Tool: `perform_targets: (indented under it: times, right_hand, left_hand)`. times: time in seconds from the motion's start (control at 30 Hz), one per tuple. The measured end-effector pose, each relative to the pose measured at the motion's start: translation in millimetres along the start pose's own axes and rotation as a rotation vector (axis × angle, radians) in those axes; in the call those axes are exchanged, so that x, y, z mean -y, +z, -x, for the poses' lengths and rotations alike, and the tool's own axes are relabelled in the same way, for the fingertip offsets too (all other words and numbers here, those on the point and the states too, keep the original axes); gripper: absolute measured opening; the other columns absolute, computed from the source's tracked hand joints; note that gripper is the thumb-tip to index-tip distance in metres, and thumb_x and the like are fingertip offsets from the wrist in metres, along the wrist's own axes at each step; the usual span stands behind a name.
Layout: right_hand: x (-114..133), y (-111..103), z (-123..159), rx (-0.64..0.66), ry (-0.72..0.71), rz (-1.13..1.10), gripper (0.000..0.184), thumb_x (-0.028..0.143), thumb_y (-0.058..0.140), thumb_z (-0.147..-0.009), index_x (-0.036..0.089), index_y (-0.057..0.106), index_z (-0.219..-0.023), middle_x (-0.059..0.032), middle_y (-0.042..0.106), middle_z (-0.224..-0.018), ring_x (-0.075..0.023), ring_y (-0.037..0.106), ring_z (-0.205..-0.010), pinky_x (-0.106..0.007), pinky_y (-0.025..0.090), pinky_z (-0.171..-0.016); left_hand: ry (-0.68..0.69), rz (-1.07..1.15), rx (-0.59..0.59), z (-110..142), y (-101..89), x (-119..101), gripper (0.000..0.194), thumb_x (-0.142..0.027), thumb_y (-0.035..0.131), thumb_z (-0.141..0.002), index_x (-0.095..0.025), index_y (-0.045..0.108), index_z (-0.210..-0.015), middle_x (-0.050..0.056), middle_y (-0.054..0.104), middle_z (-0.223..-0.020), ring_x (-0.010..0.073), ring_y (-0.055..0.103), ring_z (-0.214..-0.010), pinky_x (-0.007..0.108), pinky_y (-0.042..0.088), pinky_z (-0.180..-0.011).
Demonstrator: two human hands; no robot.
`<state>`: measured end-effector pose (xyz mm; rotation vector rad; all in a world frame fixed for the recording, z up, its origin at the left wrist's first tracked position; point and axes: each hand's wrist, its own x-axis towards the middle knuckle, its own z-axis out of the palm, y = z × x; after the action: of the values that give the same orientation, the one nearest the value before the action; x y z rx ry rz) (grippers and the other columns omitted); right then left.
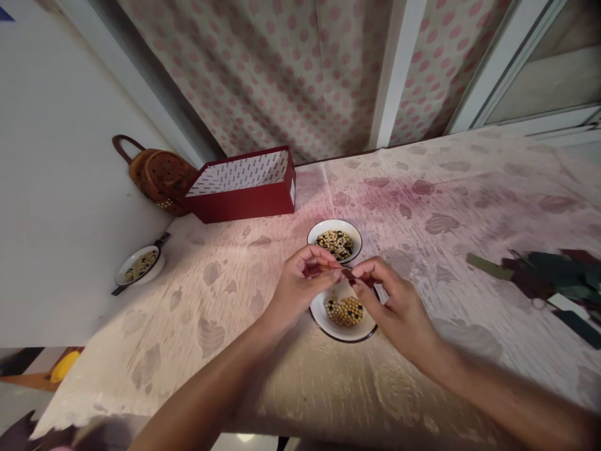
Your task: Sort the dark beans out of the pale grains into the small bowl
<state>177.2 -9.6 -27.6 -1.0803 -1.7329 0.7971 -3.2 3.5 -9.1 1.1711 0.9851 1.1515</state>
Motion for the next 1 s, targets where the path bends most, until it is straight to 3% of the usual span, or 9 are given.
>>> perform_targets:
  times: [0.23,0.37,0.43,0.57,0.63,0.7,0.8,0.93,1.0]
  right_hand:
    - [-9.3,-0.4,-5.9,-0.056,0.044,-0.007,0.005,0.023,0.053,-0.095,0.024,0.057,-0.093,-0.0008,0.067,-0.085,-0.0153,0.062,-0.075,-0.028,0.048,-0.067]
    - [-12.4,-0.9,-7.4,-0.082,0.057,-0.03,0.004,0.023,0.054,-0.095,0.024,0.058,-0.093,-0.0009,0.066,-0.086,-0.0152,0.062,-0.077,-0.028,0.049,-0.07]
    - [-13.0,-1.2,-7.7,-0.077,0.065,-0.047,0.005,0.023,0.054,-0.095,0.023,0.058,-0.094,-0.001,0.065,-0.087,-0.0151,0.062,-0.078,-0.028,0.049,-0.071]
    - [-12.6,-2.1,-8.4,-0.08,0.07,-0.077,0.004,0.022,0.055,-0.093,0.022,0.059,-0.095,-0.0014,0.065,-0.086,-0.0154,0.062,-0.078,-0.029,0.049,-0.073]
    - [-11.8,-2.6,-8.7,-0.083,0.076,-0.087,0.004,0.022,0.056,-0.092,0.022,0.059,-0.095,-0.0018,0.065,-0.086,-0.0161,0.062,-0.079,-0.029,0.05,-0.073]
    - [-10.7,-3.0,-8.9,-0.088,0.081,-0.096,0.003,0.021,0.056,-0.092,0.022,0.058,-0.095,-0.002,0.066,-0.086,-0.0164,0.062,-0.079,-0.029,0.05,-0.072]
    - [-9.0,-3.9,-9.3,-0.087,0.087,-0.113,0.003,0.021,0.056,-0.093,0.023,0.057,-0.095,-0.0014,0.066,-0.085,-0.0159,0.062,-0.077,-0.029,0.051,-0.07]
    - [-7.6,-5.9,-10.3,-0.09,0.103,-0.121,0.003,0.021,0.056,-0.093,0.023,0.058,-0.092,-0.0007,0.066,-0.083,-0.0153,0.061,-0.074,-0.028,0.05,-0.068]
    - [-7.0,-6.4,-10.8,-0.106,0.108,-0.127,0.004,0.02,0.056,-0.092,0.023,0.058,-0.091,-0.0006,0.065,-0.083,-0.0154,0.061,-0.075,-0.028,0.05,-0.068]
  left_hand:
    - [0.222,-0.407,-0.123,-33.4,-7.3,3.3,0.013,-0.012,0.07,-0.083,-0.018,0.064,-0.094,0.002,0.071,-0.091,0.0134,0.068,-0.086,0.026,0.053,-0.077]
    - [0.291,-0.665,-0.119,-32.7,-8.9,-4.3,0.02,-0.008,0.066,-0.084,-0.021,0.068,-0.1,0.001,0.074,-0.095,0.0143,0.069,-0.087,0.027,0.054,-0.077]
    - [0.296,-0.822,-0.071,-23.3,-8.0,-12.1,0.015,-0.009,0.066,-0.085,-0.021,0.07,-0.094,0.0,0.074,-0.092,0.0149,0.068,-0.085,0.028,0.052,-0.077]
    - [0.244,-1.165,0.209,-4.2,-1.9,-28.3,0.008,-0.012,0.069,-0.084,-0.02,0.07,-0.084,0.001,0.073,-0.084,0.0192,0.065,-0.082,0.033,0.049,-0.077]
    - [0.248,-1.211,0.269,3.5,2.1,-35.0,0.007,-0.014,0.068,-0.087,-0.019,0.07,-0.083,0.002,0.073,-0.085,0.0205,0.065,-0.084,0.035,0.048,-0.079]
    - [0.234,-1.128,0.256,14.1,4.7,-42.9,0.007,-0.017,0.066,-0.09,-0.02,0.071,-0.086,0.002,0.074,-0.088,0.0198,0.065,-0.085,0.033,0.048,-0.079]
    - [0.012,-0.821,0.312,43.2,1.6,-58.1,0.009,-0.023,0.066,-0.09,-0.021,0.074,-0.086,0.001,0.074,-0.083,0.014,0.063,-0.071,0.026,0.048,-0.067]
    - [-0.587,-0.473,0.589,103.3,-21.6,-64.2,0.014,-0.033,0.07,-0.087,-0.022,0.078,-0.085,0.001,0.069,-0.064,0.0124,0.06,-0.057,0.021,0.041,-0.05]
    - [-0.695,-0.371,0.508,134.0,-39.0,-52.5,0.013,-0.035,0.073,-0.085,-0.024,0.078,-0.082,0.001,0.067,-0.063,0.0112,0.057,-0.053,0.021,0.04,-0.047]
